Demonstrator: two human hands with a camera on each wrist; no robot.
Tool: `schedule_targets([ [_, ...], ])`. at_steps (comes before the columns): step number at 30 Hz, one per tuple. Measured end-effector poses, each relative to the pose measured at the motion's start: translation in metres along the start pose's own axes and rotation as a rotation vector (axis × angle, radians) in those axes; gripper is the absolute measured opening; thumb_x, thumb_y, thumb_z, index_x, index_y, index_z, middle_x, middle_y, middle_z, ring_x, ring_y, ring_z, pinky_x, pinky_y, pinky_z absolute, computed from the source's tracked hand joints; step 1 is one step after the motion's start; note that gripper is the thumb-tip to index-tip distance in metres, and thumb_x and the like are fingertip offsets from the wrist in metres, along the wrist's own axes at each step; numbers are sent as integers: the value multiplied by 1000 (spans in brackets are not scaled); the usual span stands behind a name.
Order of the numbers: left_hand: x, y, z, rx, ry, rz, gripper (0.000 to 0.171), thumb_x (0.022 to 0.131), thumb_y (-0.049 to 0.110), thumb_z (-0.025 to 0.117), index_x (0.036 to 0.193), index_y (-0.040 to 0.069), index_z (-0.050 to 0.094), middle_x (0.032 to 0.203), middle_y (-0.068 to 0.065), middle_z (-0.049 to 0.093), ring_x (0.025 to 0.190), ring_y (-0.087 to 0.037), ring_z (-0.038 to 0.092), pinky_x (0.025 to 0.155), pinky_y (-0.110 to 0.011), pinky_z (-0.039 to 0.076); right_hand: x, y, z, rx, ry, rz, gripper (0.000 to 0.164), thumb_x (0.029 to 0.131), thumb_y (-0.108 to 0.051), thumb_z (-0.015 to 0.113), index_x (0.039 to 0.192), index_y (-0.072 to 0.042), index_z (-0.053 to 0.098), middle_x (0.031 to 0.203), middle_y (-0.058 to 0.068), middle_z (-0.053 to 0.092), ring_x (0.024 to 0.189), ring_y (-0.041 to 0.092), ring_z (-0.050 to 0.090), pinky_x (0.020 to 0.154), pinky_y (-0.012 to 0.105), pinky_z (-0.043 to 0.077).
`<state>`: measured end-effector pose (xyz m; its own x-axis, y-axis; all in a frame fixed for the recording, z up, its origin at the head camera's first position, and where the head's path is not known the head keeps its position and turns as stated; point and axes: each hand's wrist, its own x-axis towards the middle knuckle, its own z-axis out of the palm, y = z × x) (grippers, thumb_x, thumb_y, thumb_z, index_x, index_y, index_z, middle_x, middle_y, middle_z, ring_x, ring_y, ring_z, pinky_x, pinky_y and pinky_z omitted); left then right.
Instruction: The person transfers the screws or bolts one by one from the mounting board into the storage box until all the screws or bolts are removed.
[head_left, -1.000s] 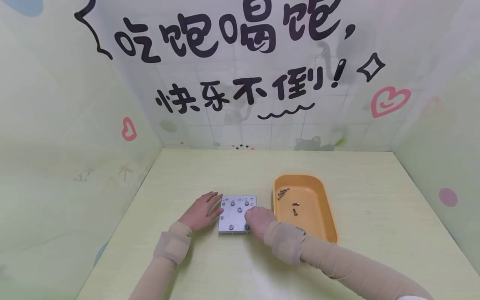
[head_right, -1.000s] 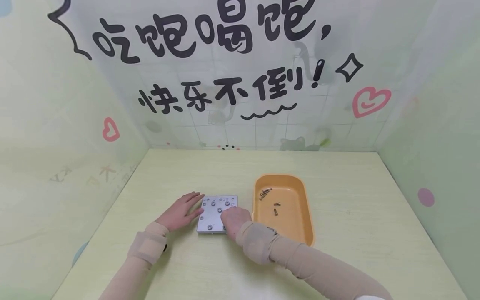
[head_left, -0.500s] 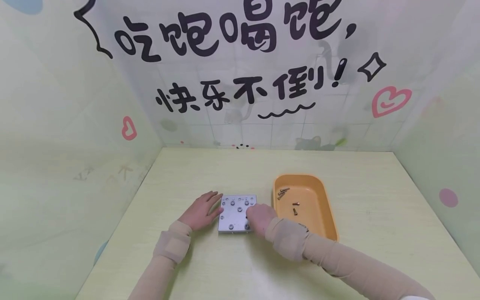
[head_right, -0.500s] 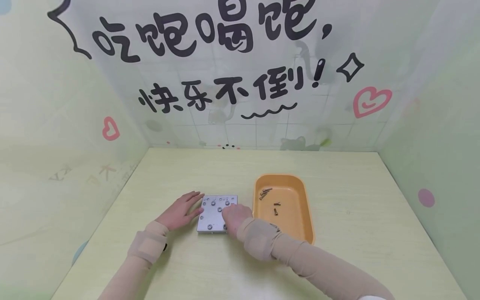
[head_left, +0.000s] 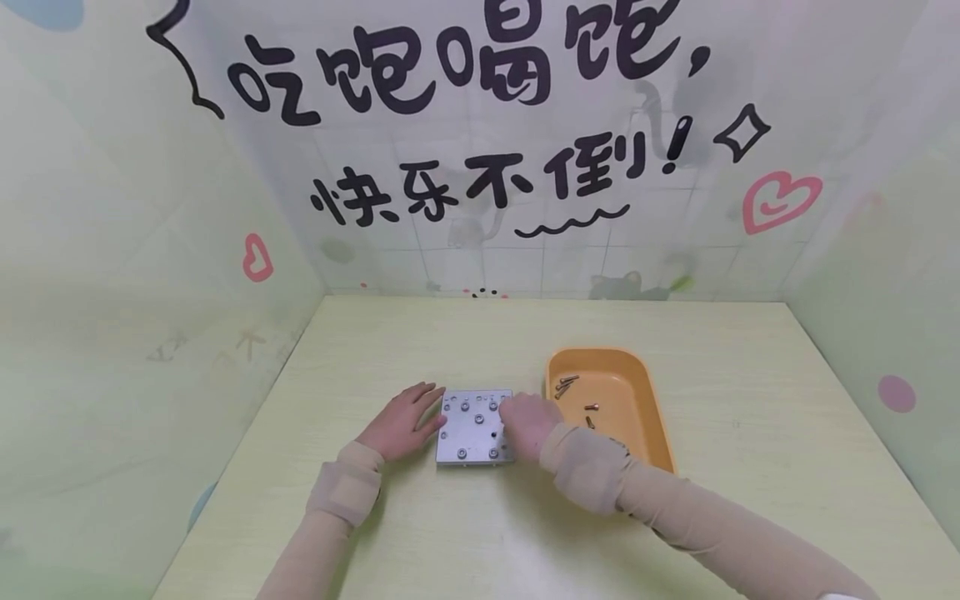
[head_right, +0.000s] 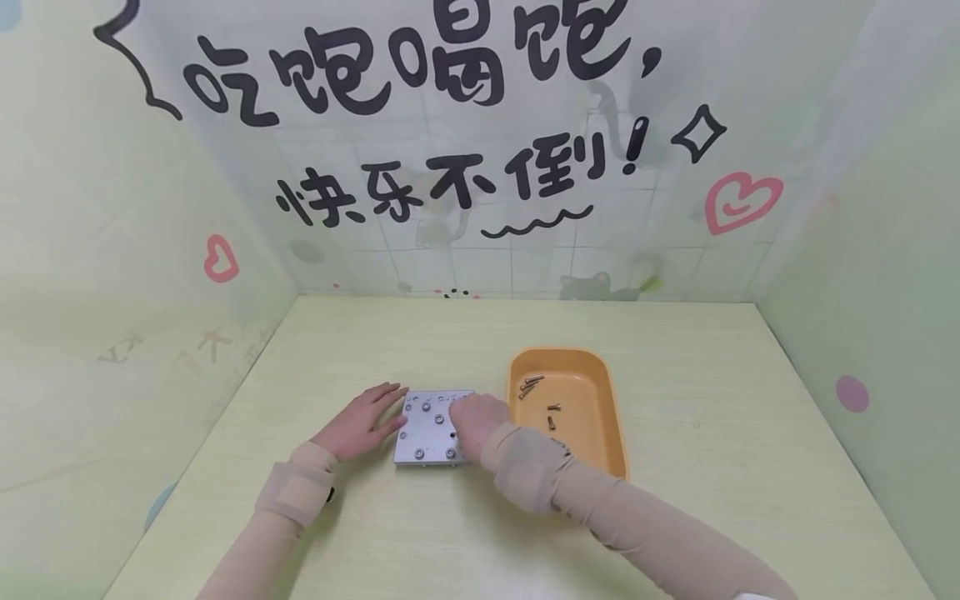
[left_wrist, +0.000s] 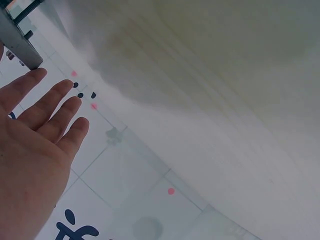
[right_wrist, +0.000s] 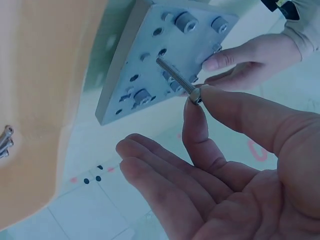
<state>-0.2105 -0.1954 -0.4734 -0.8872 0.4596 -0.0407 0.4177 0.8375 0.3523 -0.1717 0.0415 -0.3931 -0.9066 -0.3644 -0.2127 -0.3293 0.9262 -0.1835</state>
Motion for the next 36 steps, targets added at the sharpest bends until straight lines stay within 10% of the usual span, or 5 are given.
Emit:
schedule_targets([
  [36,0,-1,2,16,15,20,56,102,36,51,146,3,45,150,-24,42,141,-44,36,117,-59,31,-4,80,-25,65,158,83,14,92,-4,63,79,-3,66,71,7,68,57,19,62,53,32,57],
])
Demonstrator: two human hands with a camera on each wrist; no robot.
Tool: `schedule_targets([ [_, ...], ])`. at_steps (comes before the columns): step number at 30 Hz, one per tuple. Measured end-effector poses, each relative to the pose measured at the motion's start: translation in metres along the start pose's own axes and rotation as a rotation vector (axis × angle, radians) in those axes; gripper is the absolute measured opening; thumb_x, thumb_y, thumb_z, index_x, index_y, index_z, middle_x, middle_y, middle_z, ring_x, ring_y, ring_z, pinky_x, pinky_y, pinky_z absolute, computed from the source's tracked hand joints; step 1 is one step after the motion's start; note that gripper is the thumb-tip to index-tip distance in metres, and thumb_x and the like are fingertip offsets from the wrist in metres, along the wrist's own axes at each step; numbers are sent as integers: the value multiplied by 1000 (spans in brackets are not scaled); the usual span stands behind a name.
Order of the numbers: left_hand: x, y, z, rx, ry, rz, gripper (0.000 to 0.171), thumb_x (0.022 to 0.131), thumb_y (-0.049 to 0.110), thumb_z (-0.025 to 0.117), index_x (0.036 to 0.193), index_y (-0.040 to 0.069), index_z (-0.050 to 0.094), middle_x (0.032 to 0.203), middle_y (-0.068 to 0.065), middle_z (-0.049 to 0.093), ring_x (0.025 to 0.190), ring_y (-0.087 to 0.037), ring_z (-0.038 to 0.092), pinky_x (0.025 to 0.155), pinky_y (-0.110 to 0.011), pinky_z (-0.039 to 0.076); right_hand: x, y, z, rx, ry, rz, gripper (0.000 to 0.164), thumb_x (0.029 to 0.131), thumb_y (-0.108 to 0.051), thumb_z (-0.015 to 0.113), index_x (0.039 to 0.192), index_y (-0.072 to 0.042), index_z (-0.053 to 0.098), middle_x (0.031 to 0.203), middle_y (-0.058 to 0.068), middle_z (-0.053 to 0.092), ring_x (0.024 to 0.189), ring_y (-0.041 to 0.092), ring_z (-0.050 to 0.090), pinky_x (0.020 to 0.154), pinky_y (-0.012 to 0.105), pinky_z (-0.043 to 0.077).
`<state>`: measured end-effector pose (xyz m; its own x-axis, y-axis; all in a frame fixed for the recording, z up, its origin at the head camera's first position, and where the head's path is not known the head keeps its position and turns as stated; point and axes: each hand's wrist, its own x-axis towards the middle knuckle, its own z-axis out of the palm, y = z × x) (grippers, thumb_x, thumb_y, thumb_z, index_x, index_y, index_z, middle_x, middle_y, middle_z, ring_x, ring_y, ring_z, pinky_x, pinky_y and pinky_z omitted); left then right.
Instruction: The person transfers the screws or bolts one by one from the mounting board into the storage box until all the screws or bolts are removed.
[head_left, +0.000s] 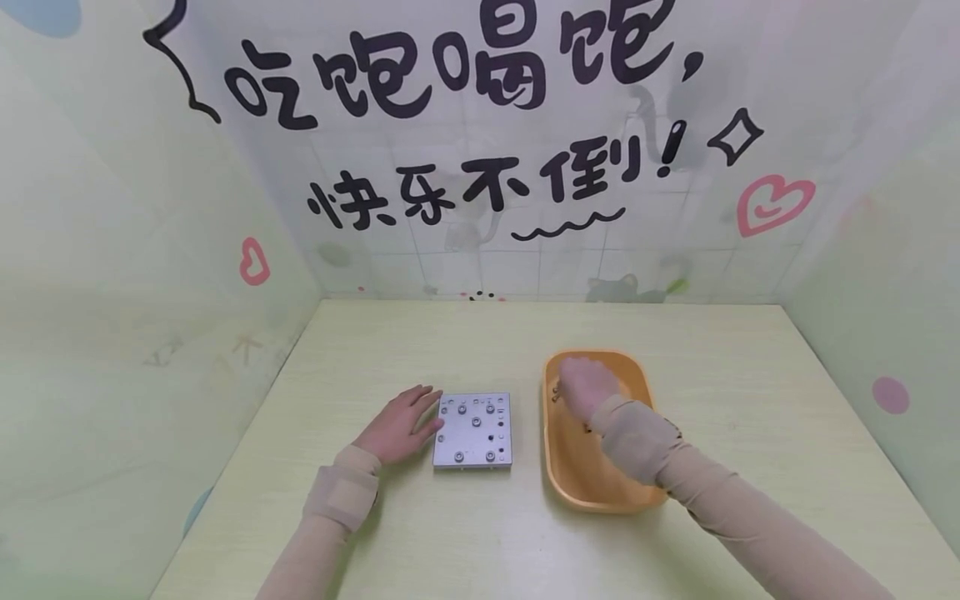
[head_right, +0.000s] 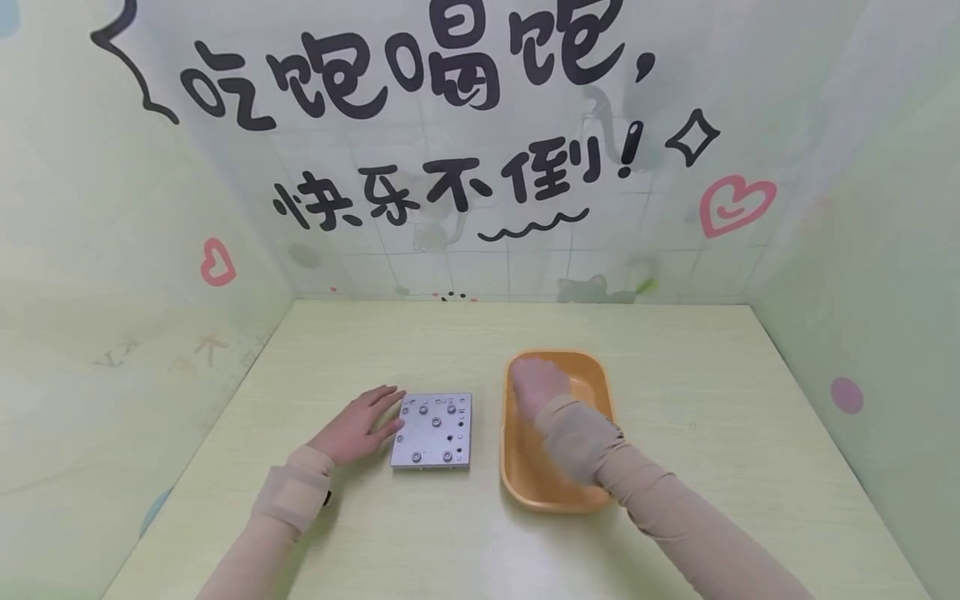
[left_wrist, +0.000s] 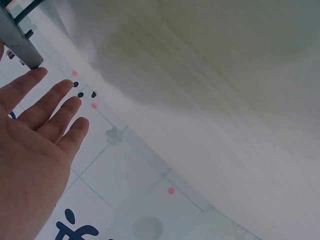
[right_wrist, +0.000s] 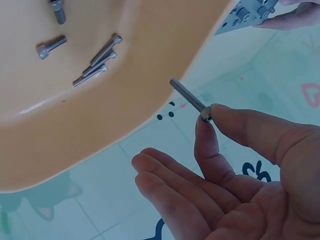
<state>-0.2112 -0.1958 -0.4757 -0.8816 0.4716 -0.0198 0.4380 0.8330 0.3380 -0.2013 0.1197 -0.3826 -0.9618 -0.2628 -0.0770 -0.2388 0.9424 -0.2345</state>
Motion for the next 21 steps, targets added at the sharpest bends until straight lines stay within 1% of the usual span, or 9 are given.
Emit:
schedule_targets([
  [2,0,0,0,-3,0,-3,56,102,36,52,146,3,45,150,-24,42,142,-44,36,117,-59,31,0,3,0,-27,13,-9,16,93,-5,63,78,-3,64,70,7,66,59,19,62,54,34,57],
  [5,0,0,0,-1,-2,-7,56,102,36,52,146,3,45,151,-24,42,142,-44,35,117,-59,31,1,6,2,-40,14,0,19,94,-7,63,76,-2,62,67,7,63,57,18,59,53,34,56],
  [8,0,0,0,1,-4,-11,56,102,36,51,147,3,44,151,-24,42,142,-44,35,117,-59,31,2,11,5,-38,9,16,24,95,-2,56,71,-4,59,64,7,59,56,17,54,51,32,53],
  [10,0,0,0,0,-5,-11,56,102,36,52,147,3,44,151,-24,42,142,-44,35,117,-59,31,3,14,8,-23,-7,36,26,95,0,54,70,-4,59,63,6,59,55,17,53,50,30,51],
  [13,0,1,-1,-3,-8,-14,56,102,36,52,147,3,44,151,-23,42,143,-44,35,117,-59,30,4,19,12,-18,-39,51,21,93,3,56,74,-2,61,66,8,62,57,17,54,50,30,51],
  [17,0,1,-1,-3,-14,-17,56,102,37,51,147,4,44,151,-23,42,143,-43,34,118,-58,30,6,24,16,-37,-77,54,6,92,2,61,86,2,63,77,12,66,63,20,58,56,33,56],
  [21,0,0,-1,0,-15,-17,57,102,37,51,147,4,44,152,-23,42,143,-43,34,118,-59,30,6,26,20,-51,-94,59,3,92,1,62,92,4,63,82,14,67,67,22,60,60,36,57],
])
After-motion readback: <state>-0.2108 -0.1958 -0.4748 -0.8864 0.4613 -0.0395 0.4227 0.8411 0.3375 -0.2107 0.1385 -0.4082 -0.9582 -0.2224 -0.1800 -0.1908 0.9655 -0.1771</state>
